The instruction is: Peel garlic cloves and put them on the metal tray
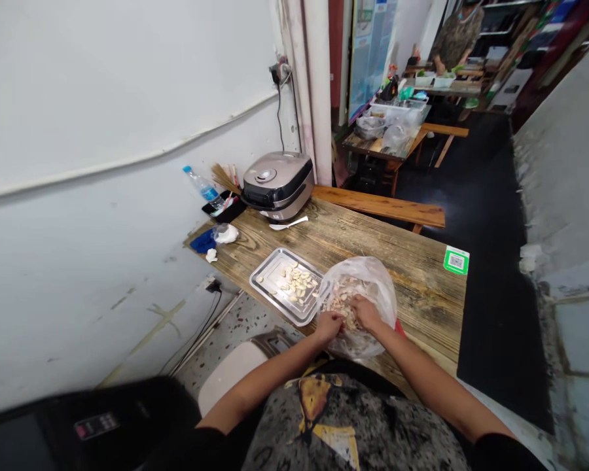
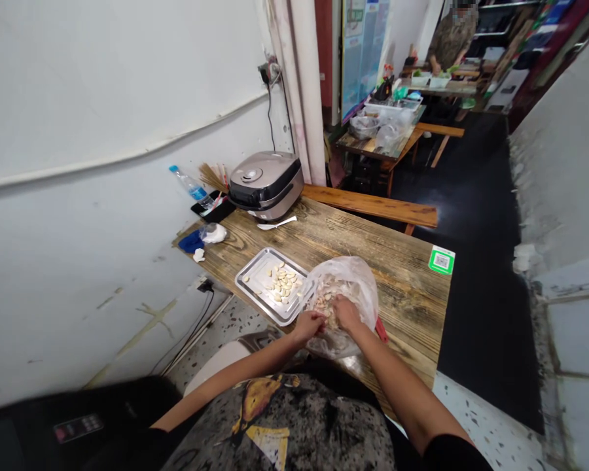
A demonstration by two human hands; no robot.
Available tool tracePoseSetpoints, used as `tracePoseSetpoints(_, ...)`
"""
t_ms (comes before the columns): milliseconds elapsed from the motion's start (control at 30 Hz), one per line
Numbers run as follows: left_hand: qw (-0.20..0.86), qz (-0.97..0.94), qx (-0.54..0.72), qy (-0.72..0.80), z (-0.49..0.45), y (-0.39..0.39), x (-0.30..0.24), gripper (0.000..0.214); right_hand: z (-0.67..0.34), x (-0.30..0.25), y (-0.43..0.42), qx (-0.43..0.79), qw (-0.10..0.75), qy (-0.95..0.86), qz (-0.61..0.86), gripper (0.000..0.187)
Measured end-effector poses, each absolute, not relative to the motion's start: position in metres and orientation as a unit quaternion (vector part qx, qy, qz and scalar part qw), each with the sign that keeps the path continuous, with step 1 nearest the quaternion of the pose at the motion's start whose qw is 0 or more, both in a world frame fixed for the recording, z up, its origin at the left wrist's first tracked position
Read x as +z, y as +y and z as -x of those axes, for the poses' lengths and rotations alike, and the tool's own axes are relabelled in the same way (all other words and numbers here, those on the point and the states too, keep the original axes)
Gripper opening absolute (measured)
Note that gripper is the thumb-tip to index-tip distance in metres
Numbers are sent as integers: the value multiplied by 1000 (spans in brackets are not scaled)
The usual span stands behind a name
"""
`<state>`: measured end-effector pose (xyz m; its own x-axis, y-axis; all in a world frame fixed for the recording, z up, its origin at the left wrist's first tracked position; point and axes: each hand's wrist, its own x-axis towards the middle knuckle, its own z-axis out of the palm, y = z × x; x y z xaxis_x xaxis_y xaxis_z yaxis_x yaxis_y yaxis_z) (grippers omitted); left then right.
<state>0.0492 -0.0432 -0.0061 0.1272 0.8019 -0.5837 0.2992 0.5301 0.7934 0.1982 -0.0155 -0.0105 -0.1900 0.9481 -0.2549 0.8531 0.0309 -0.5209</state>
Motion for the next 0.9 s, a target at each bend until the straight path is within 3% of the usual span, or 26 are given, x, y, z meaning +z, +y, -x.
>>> tracePoseSetpoints(133,637,-413,208,617,-39,-51,7,17,-180,-18,4,292,62,-698,651,31)
tracePoseSetpoints(267,661,-385,212,608,-29,-56,15,14,-179,-19,10,290,66,-711,637,21)
tracePoseSetpoints(433,613,-427,201,634,-26,-54,16,18,-187,-8,2,305,111,-713,622,25)
tracePoseSetpoints(533,625,-441,228,602,-33,-48,19,19,-193,-3,-14,379,165,-677,609,35)
tracePoseSetpoints(667,647,-461,256,550,-48,-41,27,23,-203,1,-40,522,327,-563,551,34)
tracePoseSetpoints(900,675,-423,282,535,-71,-43,40,17,-219,17,-66,379,403,-615,562,23)
